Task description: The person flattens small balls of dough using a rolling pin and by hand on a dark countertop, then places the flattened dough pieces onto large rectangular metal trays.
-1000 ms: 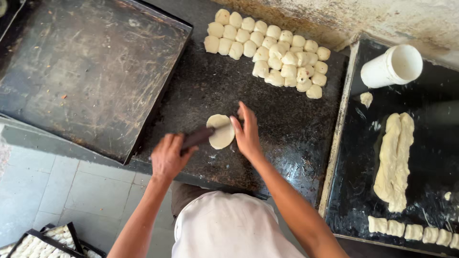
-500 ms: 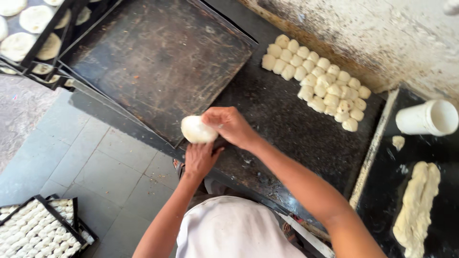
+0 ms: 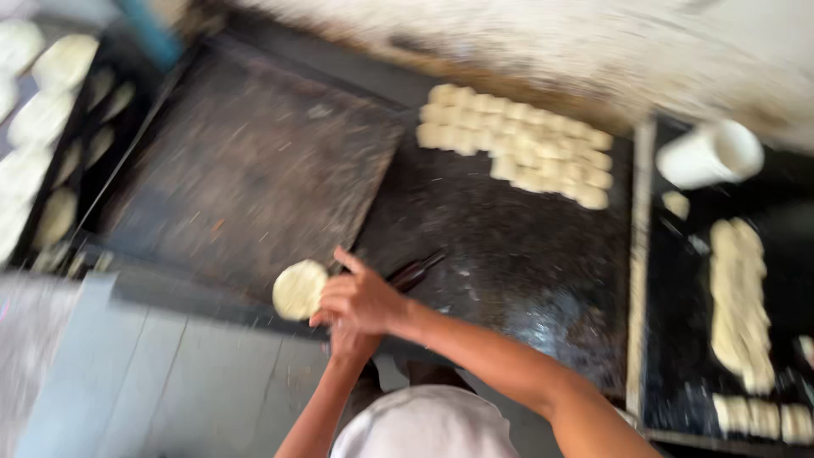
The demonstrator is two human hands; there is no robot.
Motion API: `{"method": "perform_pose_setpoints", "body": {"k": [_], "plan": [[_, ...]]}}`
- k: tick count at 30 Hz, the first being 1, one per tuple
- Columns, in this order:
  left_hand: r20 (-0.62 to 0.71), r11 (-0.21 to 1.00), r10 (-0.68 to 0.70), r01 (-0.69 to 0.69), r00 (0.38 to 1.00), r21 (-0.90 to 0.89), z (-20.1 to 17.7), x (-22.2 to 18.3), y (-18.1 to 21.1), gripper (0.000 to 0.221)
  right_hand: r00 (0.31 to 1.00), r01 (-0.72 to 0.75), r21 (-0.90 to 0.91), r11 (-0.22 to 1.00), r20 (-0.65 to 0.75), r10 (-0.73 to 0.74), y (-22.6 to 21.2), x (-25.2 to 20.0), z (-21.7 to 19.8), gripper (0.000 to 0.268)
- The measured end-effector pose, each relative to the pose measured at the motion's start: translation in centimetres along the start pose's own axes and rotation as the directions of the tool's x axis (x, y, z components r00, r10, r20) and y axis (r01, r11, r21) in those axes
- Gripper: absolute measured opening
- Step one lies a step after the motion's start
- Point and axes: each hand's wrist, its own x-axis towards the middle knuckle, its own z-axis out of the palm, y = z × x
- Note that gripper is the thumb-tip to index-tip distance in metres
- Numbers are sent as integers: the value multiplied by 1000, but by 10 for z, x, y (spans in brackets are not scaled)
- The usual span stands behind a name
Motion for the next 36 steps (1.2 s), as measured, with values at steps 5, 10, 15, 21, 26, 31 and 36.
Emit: {"method": "perform_pose_setpoints", "body": {"k": [5,10,15,21,26,31,36], "plan": [[-151,994,78,-64,985,94,-15,-7,15,51,853,-522,-195,830,-110,510,54,-86,-73,26],[-175,989,91,-69,980,130,-33,-4,33,56,562,-827,-371,423,-528,637,196,-165,-182,34],[-191,987,32,-1,981,159,-31,-4,45,56,559,-735,-639,226,-384,734,273,-178,-242,39],[-278,991,31,7,960,134,-27,-2,52,55,631,-763,-221,607,-459,626,178,-204,-179,29],[-287,990,-32,70,958,123,-26,-5,52,57,798,-603,-356,714,-271,539,69,-240,-98,58],[-311,989,-37,79,950,123,-20,-12,55,56,717,-653,-442,615,-100,690,122,-202,-113,39],[-310,992,-45,80,950,102,-23,-6,50,55,853,-493,-400,773,-47,519,145,-194,-92,18]]}}
